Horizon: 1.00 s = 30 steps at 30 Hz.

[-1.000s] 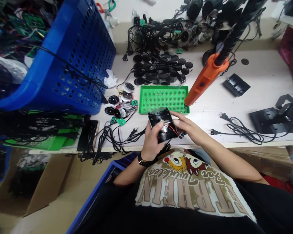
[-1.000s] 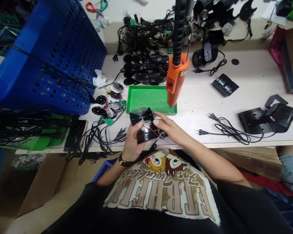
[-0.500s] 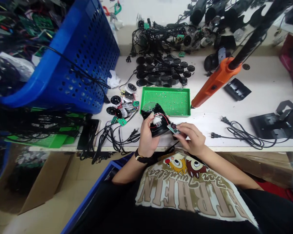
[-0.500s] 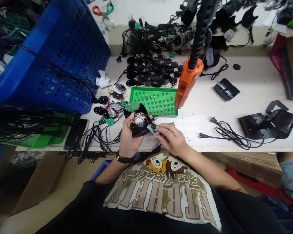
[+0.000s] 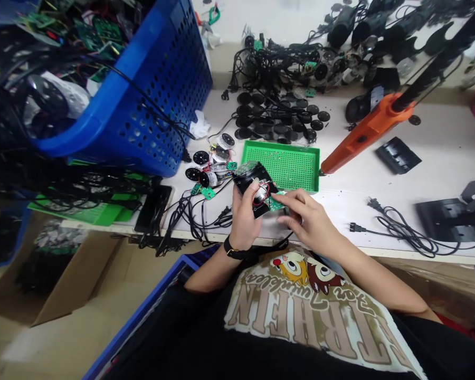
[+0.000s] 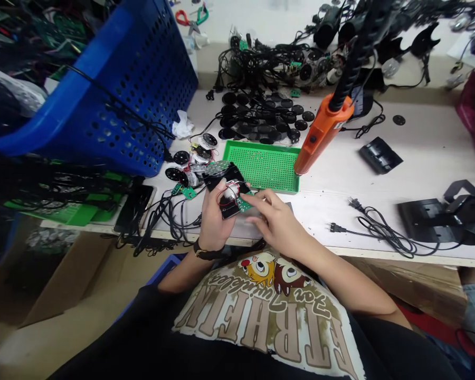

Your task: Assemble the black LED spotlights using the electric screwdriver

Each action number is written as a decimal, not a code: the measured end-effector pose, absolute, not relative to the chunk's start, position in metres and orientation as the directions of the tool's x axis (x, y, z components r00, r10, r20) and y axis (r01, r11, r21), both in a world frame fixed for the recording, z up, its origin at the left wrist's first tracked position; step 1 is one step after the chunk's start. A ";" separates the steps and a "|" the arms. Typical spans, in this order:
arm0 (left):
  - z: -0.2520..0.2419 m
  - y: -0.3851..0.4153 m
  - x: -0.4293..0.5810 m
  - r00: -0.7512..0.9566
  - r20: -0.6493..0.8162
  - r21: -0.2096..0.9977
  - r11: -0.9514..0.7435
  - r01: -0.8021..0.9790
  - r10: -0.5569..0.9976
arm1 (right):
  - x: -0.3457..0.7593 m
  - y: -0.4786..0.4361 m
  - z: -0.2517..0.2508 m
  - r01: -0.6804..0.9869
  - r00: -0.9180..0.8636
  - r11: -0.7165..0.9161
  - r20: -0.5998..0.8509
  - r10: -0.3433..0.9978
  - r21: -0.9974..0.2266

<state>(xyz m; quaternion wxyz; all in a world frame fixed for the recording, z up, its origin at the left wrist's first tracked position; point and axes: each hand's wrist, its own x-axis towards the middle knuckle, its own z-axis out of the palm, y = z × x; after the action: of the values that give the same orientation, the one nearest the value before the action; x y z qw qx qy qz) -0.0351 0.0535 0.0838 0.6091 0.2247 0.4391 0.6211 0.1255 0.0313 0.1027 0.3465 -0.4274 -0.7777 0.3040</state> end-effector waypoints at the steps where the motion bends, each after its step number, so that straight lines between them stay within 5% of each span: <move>1: 0.084 0.054 -0.036 -0.167 -0.268 0.809 0.128 -0.574 0.949 | 0.127 0.032 0.103 0.503 -0.428 0.492 0.290 0.856 -0.710; 5: 0.086 0.054 -0.036 -0.199 -0.300 0.784 0.122 -0.609 0.933 | 0.128 0.036 0.106 0.653 -0.440 0.534 0.305 0.845 -0.536; 21: 0.086 0.063 -0.046 -0.142 -0.263 0.765 0.116 -0.633 0.954 | 0.123 0.053 0.130 0.640 -0.430 0.551 0.345 0.834 -0.535; 30: 0.083 0.062 -0.041 -0.090 -0.276 0.724 0.146 -0.674 0.957 | 0.117 0.059 0.132 0.736 -0.551 0.581 0.189 0.812 -0.349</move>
<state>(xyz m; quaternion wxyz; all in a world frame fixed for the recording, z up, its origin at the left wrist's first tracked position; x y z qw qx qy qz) -0.0406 0.0623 0.0833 0.6495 0.1820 0.3886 0.6278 0.1174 0.0594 0.1320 0.1670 -0.4432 -0.8732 0.1152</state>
